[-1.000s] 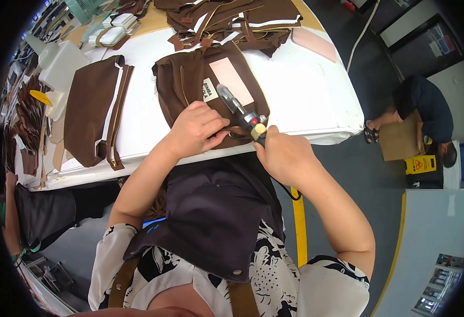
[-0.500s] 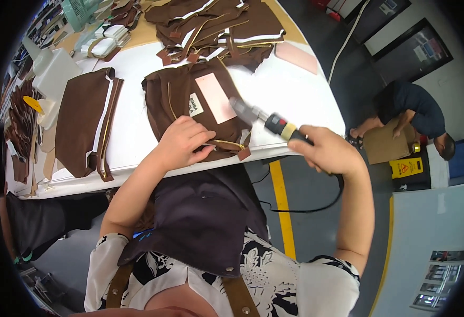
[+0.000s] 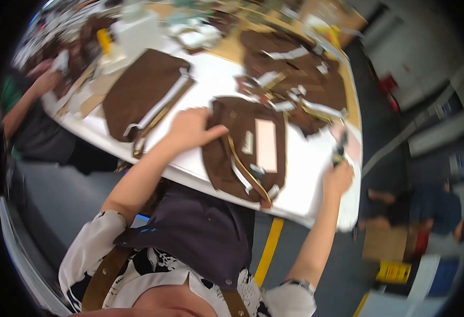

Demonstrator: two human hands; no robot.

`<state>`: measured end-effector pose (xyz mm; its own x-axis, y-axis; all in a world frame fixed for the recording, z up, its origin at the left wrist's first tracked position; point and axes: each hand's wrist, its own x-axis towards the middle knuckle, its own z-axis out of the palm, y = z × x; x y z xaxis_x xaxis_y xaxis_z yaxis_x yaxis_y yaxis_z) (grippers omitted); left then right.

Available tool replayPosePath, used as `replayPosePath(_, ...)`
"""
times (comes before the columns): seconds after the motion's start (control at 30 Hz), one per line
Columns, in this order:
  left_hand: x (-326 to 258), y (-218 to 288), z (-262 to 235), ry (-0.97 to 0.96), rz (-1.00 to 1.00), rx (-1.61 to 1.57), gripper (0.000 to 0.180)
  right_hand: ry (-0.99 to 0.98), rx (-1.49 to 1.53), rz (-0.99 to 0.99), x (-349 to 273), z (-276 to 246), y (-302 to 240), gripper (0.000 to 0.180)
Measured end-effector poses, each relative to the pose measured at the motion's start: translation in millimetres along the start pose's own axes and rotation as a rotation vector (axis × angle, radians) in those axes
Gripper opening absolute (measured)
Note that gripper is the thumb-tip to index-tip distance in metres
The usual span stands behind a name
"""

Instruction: The recorder is assembling leather bags by inserting cards and labels and using a thread burner to finish the stitching.

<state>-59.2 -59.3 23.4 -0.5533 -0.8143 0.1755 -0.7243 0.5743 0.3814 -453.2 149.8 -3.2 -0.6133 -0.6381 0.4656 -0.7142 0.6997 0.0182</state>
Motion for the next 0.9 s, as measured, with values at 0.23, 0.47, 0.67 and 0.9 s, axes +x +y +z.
replayPosePath(0.23, 29, 21, 53, -0.133, 0.177, -0.838, 0.028, -0.436, 0.968, -0.372, -15, -22, -116, 0.038)
replayPosePath(0.47, 18, 60, 13, -0.249, -0.04, -2.135, 0.045, -0.619, 1.619, -0.199, 1, 30, -131, 0.05)
replayPosePath(0.67, 10, 55, -20, -0.106, -0.065, -1.685, 0.037, -0.746, 1.857, -0.061, 17, 44, -92, 0.03)
replayPosePath(0.9, -5, 18, -118, 0.052, -0.224, -1.364, 0.053, -0.741, 1.814, 0.028, 10, 32, -88, 0.039)
